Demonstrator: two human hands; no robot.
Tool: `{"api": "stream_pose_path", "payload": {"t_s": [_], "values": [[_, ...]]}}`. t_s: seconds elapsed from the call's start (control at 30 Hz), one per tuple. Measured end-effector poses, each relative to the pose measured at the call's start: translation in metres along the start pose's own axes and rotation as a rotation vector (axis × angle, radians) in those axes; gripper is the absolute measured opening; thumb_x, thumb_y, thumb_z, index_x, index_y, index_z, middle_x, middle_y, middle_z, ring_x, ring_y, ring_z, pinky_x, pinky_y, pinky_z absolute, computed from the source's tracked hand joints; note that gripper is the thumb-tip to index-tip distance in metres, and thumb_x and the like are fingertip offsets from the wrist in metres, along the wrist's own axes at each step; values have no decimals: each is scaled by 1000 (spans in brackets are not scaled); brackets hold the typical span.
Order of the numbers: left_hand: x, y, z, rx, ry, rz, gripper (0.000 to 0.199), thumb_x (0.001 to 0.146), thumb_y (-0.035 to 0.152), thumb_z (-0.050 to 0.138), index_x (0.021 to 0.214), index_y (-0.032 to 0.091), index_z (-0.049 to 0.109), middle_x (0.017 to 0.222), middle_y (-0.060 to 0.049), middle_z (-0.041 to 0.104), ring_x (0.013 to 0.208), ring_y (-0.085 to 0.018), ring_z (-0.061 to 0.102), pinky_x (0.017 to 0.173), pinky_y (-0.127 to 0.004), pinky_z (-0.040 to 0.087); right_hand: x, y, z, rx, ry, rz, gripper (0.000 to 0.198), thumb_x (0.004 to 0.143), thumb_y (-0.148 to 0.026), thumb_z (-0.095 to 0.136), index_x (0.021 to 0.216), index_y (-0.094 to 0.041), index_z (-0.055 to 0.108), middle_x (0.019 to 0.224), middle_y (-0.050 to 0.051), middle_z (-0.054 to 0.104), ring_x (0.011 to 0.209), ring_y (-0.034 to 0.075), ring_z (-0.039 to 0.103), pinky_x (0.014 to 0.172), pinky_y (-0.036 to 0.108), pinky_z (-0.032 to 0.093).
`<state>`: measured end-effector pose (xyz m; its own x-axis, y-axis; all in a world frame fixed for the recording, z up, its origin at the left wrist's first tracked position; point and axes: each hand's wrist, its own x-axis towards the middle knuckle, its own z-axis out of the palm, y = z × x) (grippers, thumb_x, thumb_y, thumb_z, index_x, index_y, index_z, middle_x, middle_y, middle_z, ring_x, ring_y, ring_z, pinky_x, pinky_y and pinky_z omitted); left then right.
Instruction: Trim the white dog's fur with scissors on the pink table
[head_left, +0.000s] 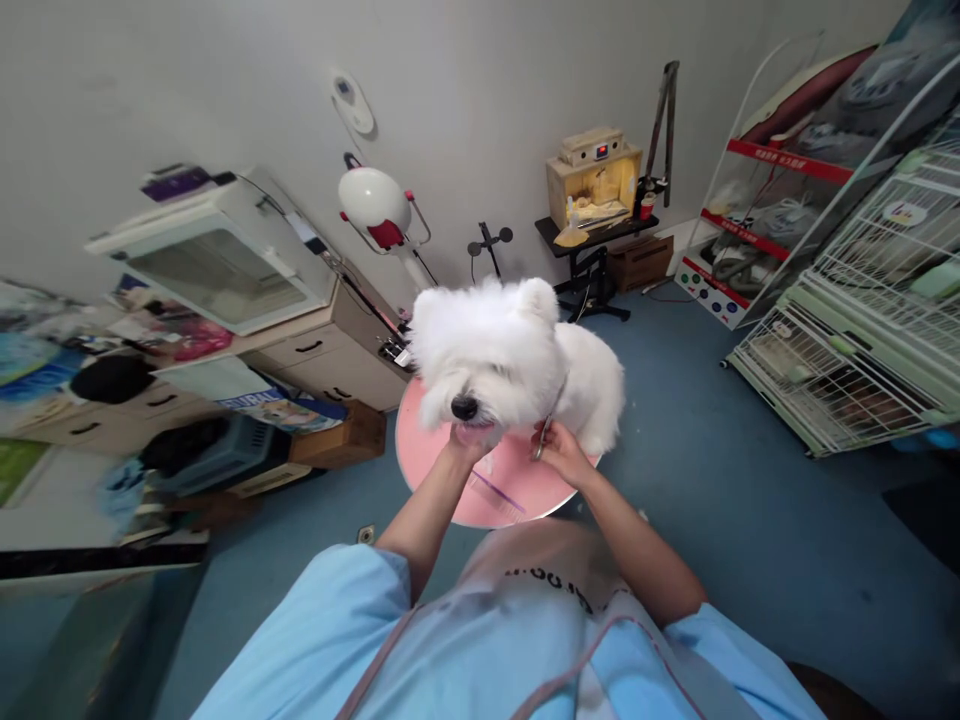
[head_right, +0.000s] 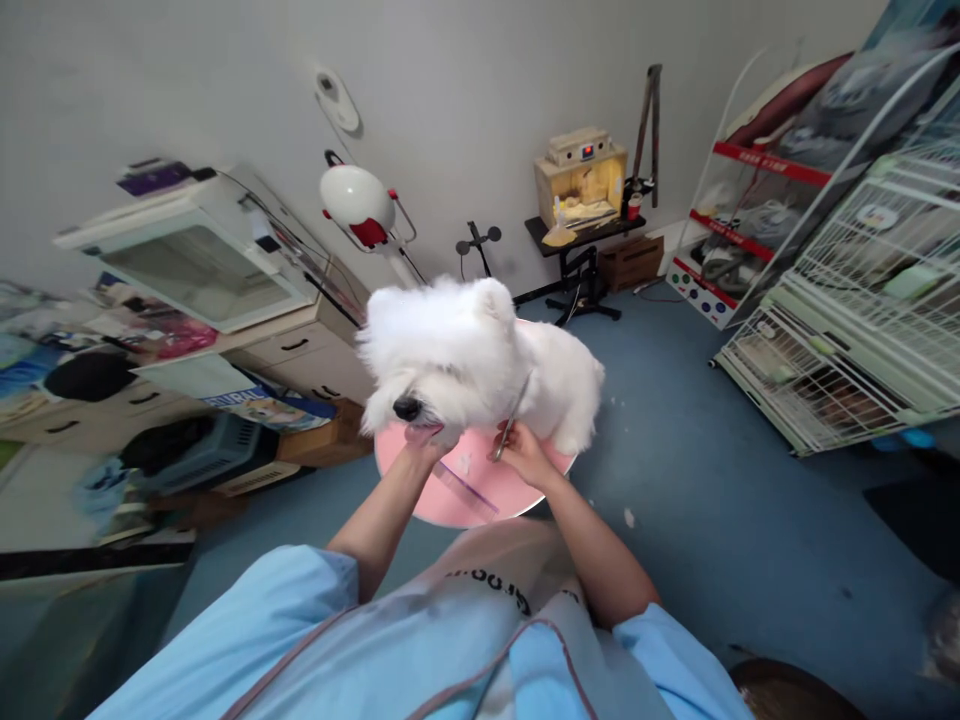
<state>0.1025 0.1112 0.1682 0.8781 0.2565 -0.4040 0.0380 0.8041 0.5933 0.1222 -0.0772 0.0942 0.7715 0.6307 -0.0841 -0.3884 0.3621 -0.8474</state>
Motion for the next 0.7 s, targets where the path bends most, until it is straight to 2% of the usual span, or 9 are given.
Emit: {"api": "stream_pose_path", "payload": {"t_s": [0.07,0.13,0.33,0.43,0.57,0.7], "values": [[-5,-1,9,-52,33,-16,28,90,34,48,83,20,72,85,-3,73,86,-15,69,81,-25,56,-1,1,-4,41,-28,-2,53,61,-41,85,101,-25,53,81,-4,61,73,15,62,76,35,52],[-10,-2,15,-81,93,-59,33,92,35,45,79,20,71,82,-2,72,81,-14,69,75,-23,57,-2,1,-7,49,-57,-12,53,62,-42,84,102,-24,55,85,-3,63,77,15,63,78,35,52],[-16,2,26,-180,189,-105,34,96,32,44,72,19,65,70,0,69,66,-10,65,60,-18,53,-4,-2,-10,50,-22,21,55,57,-37,86,100,-24,54,75,-6,61,67,13,61,71,33,52],[-12,4,24,-226,218,-84,41,97,34,38,68,19,62,63,0,65,57,-9,61,52,-16,50,-3,-5,-11,80,-76,13,52,63,-39,83,104,-23,55,83,-3,64,75,15,64,75,33,51],[-4,7,10,-126,133,-17,30,91,34,51,67,19,62,60,2,63,56,-9,61,54,-16,52,0,-5,-9,-31,-107,12,50,61,-32,84,101,-23,56,77,-5,61,72,13,60,73,31,49],[-1,9,1,-128,148,6,32,91,37,52,66,19,61,60,3,64,55,-7,61,57,-15,52,0,-3,-8,0,-130,16,50,64,-36,82,103,-24,54,79,-4,61,72,14,61,73,32,49]]}}
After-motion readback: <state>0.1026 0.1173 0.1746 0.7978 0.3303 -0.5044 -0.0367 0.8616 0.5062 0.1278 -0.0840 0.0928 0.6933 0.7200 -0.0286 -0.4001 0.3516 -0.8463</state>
